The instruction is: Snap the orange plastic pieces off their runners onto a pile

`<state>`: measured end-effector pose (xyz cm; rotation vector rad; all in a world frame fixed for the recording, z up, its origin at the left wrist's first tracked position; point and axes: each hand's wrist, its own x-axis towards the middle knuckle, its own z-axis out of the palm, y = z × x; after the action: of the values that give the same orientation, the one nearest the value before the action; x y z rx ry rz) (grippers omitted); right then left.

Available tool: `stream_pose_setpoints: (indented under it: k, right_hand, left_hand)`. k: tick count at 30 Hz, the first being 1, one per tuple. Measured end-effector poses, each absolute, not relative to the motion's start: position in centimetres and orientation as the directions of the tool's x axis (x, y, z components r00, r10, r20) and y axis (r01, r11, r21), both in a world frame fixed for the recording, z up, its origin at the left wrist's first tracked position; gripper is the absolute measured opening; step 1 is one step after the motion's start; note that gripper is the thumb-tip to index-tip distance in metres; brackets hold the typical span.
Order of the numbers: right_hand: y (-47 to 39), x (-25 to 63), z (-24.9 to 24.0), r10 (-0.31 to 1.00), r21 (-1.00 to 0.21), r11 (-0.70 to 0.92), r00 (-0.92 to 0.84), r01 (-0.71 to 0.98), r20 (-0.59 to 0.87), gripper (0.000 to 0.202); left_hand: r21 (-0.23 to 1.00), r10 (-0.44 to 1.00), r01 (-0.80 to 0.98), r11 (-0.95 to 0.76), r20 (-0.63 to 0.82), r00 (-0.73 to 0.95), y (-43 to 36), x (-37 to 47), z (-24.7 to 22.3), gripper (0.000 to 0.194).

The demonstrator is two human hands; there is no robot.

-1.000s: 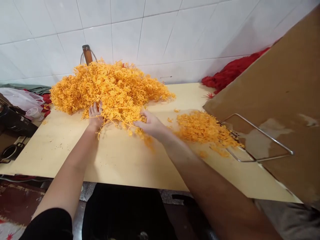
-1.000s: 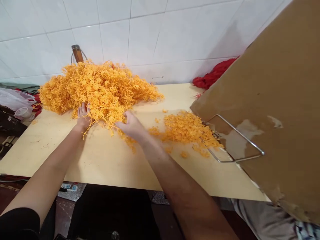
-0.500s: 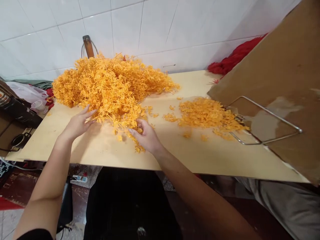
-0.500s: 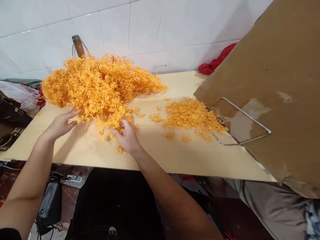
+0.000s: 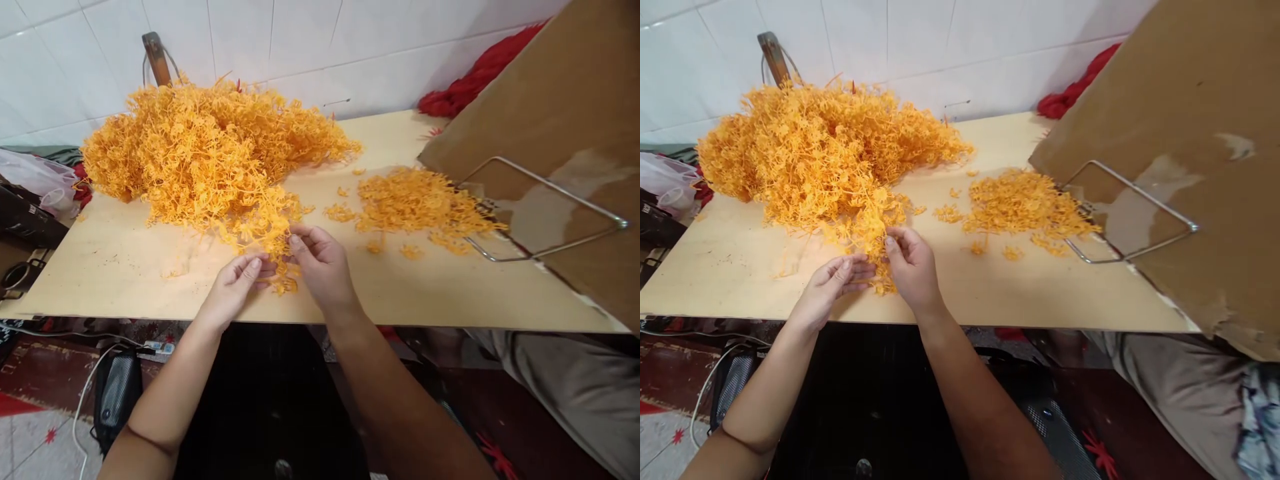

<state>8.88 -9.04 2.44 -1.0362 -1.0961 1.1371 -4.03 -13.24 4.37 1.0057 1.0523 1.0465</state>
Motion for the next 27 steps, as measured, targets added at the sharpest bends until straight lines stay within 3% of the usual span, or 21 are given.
stream_pose_setpoints:
  k: [6, 10, 13, 16, 22, 25, 27]
  right_hand:
    - [-10.6, 9.0, 2.5, 0.969, -0.969, 0.240, 0.069, -0.051, 0.237, 0.016]
    - [-11.5, 8.8, 2.3, 0.948, -0.948, 0.317, -0.001, 0.035, 0.317, 0.018]
    - [-11.5, 9.2, 2.2, 0.909, -0.887, 0.394, 0.040, 0.241, 0.415, 0.018]
    - [-11.1, 9.7, 2.3, 0.855, -0.750, 0.429, 0.040, 0.503, 0.517, 0.020]
    - [-10.3, 9.6, 2.9, 0.924, -0.731, 0.382, -0.222, 0.566, 0.311, 0.035]
    - [-10.4, 9.0, 3.0, 0.894, -0.687, 0.446, -0.250, 0.573, 0.372, 0.032]
    - [-11.0, 8.6, 2.9, 0.856, -0.602, 0.506, -0.273, 0.619, 0.439, 0.030]
  left_hand:
    - [0.886, 0.962, -0.377, 0.269, -0.263, 0.067, -11.7, -2.9, 3.5, 0.023]
    - [0.788, 0.951, -0.532, 0.310, -0.258, 0.172, -10.9, -2.0, 3.0, 0.022]
    - [0.803, 0.949, -0.510, 0.308, -0.297, 0.105, -10.6, -1.6, 2.7, 0.022]
    - [0.838, 0.959, -0.484, 0.254, -0.282, 0.015, -10.6, -1.4, 2.6, 0.021]
    - [0.830, 0.967, -0.500, 0.249, -0.238, 0.088, -10.5, -1.8, 2.7, 0.024]
    - [0.819, 0.943, -0.469, 0.332, -0.280, 0.179, -10.3, -2.1, 2.8, 0.027]
    - [0.799, 0.949, -0.512, 0.314, -0.280, 0.144, -10.1, -2.1, 2.9, 0.022]
